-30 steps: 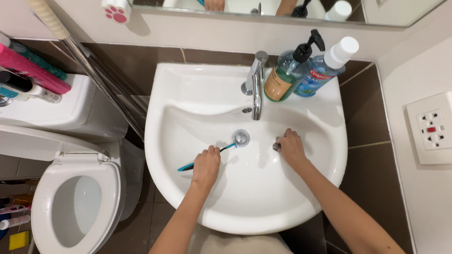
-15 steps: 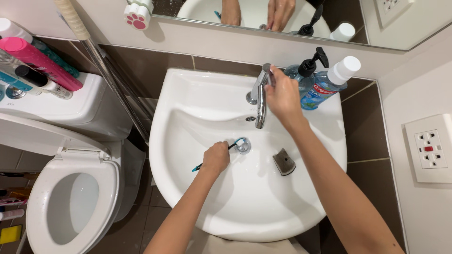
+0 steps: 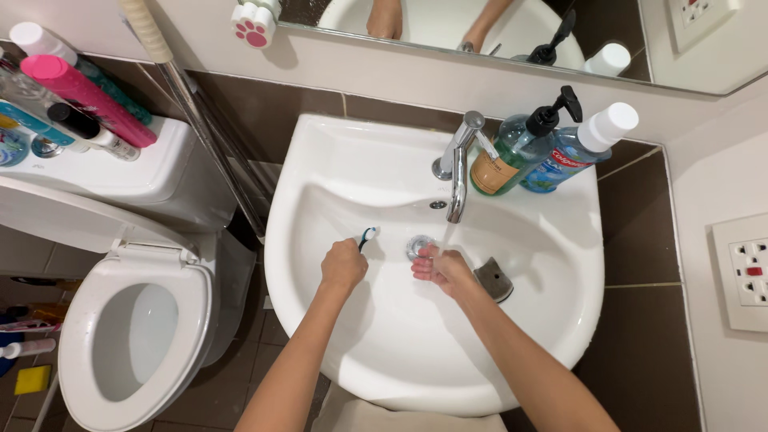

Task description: The person cleans a bathroom sink using a toothbrush and a sponge. They scrub the basin and faucet area, rinse the tools under running water, and wipe the sink surface.

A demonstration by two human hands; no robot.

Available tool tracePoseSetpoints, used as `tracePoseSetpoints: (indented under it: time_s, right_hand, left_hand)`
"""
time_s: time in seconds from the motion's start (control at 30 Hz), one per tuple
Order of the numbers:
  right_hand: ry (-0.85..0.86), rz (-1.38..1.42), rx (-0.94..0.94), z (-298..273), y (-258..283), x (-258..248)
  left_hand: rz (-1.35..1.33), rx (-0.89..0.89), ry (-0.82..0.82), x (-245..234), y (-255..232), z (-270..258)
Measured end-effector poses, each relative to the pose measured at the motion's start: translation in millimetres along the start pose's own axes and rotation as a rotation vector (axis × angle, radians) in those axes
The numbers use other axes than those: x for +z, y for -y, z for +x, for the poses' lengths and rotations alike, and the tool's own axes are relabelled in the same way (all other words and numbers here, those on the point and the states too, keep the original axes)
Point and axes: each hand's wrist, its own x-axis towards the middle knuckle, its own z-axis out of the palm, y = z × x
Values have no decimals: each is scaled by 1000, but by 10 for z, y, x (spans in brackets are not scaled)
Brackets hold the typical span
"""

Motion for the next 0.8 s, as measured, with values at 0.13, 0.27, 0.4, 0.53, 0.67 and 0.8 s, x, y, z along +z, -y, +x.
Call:
tracePoseSetpoints:
  time_s: [0.13,0.27,0.4,0.53,0.67,0.8]
  right_hand:
    - [-66,99,-133,439,278,166]
    - [223,-162,121,295,550,456]
    - [38,92,2,76,722,601]
    - [364,-106,113,-49,745,594]
    - [546,-54,134,-199,679,403]
    - [949,-766,502,-311,532,21]
  left_hand:
    - [-51,-19,-71,-133,18,-5]
    - [-53,-29,-149,-208,48,-1]
    - [-41,-48,-166,-297,94,12]
    - [-26,-37,-172,-298,96,8]
    - [-31,-30,-127,-247,39,5]
    - [-20,12,-106,-186,-8,42]
